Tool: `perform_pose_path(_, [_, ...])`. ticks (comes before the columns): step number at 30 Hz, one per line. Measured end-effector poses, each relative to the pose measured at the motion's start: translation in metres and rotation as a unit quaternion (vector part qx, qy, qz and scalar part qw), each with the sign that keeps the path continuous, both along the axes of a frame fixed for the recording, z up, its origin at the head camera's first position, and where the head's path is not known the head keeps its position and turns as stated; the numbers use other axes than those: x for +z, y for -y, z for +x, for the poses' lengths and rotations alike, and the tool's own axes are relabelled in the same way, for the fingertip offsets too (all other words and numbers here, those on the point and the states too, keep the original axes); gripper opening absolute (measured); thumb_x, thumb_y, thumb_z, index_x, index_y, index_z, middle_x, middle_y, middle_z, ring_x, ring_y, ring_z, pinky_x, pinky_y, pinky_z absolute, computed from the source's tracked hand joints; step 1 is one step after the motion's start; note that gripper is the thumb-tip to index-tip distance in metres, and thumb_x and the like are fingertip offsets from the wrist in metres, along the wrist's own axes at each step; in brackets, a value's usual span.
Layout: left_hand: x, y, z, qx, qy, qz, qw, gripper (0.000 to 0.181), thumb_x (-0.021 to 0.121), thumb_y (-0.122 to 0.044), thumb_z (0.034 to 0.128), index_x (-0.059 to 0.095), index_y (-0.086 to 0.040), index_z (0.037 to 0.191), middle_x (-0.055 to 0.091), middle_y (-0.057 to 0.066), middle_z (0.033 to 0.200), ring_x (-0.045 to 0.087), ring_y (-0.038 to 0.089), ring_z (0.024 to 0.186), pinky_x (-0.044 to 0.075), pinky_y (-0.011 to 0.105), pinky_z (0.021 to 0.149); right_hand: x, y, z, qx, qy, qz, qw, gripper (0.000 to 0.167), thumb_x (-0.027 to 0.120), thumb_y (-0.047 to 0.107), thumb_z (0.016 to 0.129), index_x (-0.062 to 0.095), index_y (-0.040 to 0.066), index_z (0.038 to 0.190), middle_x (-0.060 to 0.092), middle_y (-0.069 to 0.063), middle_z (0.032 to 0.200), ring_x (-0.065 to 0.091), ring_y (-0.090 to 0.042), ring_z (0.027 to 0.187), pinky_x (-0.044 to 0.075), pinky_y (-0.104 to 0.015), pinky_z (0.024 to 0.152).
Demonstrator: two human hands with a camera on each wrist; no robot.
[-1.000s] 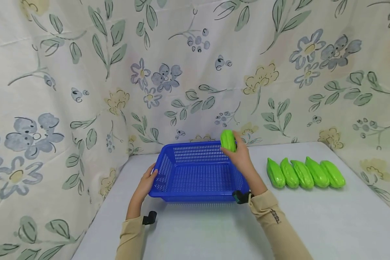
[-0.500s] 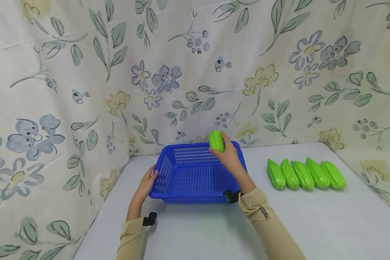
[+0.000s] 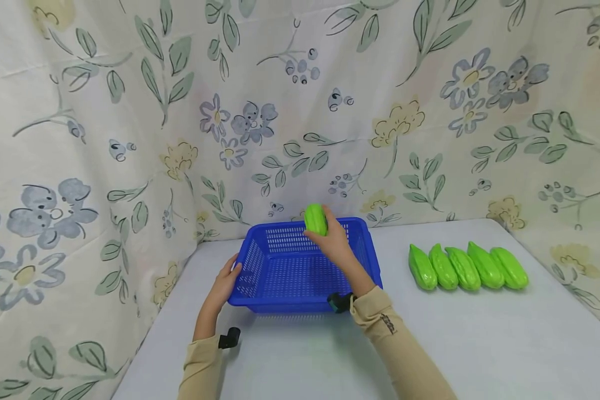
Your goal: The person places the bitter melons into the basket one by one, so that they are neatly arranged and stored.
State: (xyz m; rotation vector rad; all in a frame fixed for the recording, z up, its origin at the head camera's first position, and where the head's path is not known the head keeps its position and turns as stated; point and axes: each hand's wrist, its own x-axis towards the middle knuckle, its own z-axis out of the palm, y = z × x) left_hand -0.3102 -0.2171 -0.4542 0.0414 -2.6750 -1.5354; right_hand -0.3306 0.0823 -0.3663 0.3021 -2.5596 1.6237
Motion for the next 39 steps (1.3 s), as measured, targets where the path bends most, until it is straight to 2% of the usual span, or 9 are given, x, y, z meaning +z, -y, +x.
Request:
perform_pose_path(14, [-0.002, -0.001, -0.001, 0.001, 0.000, 0.005, 1.0000, 0.054, 0.035, -0.029, 0.1063, 0.025, -0.006, 0.154, 0.030, 0.025, 0.157, 0.027, 0.047, 0.145, 0.026, 0.065, 0.114, -0.004, 0.025, 0.001, 0.018, 0.004, -0.019, 0.9996, 0.084, 0.065, 0.024, 0.094, 0.013, 0.009, 0.157, 0.031, -0.021, 0.156, 0.051, -0.040, 0.126, 0.051, -0.049, 0.096])
perform_pose_path(22, [0.001, -0.002, -0.001, 0.002, -0.002, 0.008, 1.0000, 0.055, 0.035, -0.032, 0.1062, 0.024, -0.007, 0.155, 0.031, 0.024, 0.157, 0.028, 0.046, 0.145, 0.026, 0.065, 0.113, -0.008, 0.040, -0.001, 0.025, 0.005, -0.027, 0.9993, 0.083, 0.067, 0.024, 0.093, 0.015, 0.009, 0.157, 0.033, -0.020, 0.156, 0.051, -0.039, 0.128, 0.051, -0.050, 0.096])
perform_pose_path(29, [-0.001, -0.001, -0.001, 0.002, -0.002, 0.010, 0.9999, 0.054, 0.035, -0.030, 0.1065, 0.025, -0.007, 0.154, 0.031, 0.024, 0.156, 0.029, 0.046, 0.144, 0.027, 0.065, 0.113, -0.009, 0.052, -0.001, 0.031, 0.005, -0.028, 0.9991, 0.082, 0.067, 0.024, 0.092, 0.018, 0.013, 0.157, 0.035, -0.018, 0.155, 0.053, -0.038, 0.125, 0.053, -0.047, 0.093])
perform_pose_path(39, [0.001, -0.001, 0.000, 0.005, 0.000, 0.001, 1.0000, 0.053, 0.035, -0.029, 0.1068, 0.026, -0.006, 0.154, 0.033, 0.026, 0.155, 0.031, 0.048, 0.143, 0.029, 0.066, 0.111, -0.008, 0.072, 0.002, 0.050, 0.013, -0.037, 0.9980, 0.080, 0.067, 0.023, 0.092, 0.021, 0.008, 0.156, 0.040, -0.019, 0.151, 0.054, -0.035, 0.122, 0.052, -0.046, 0.094])
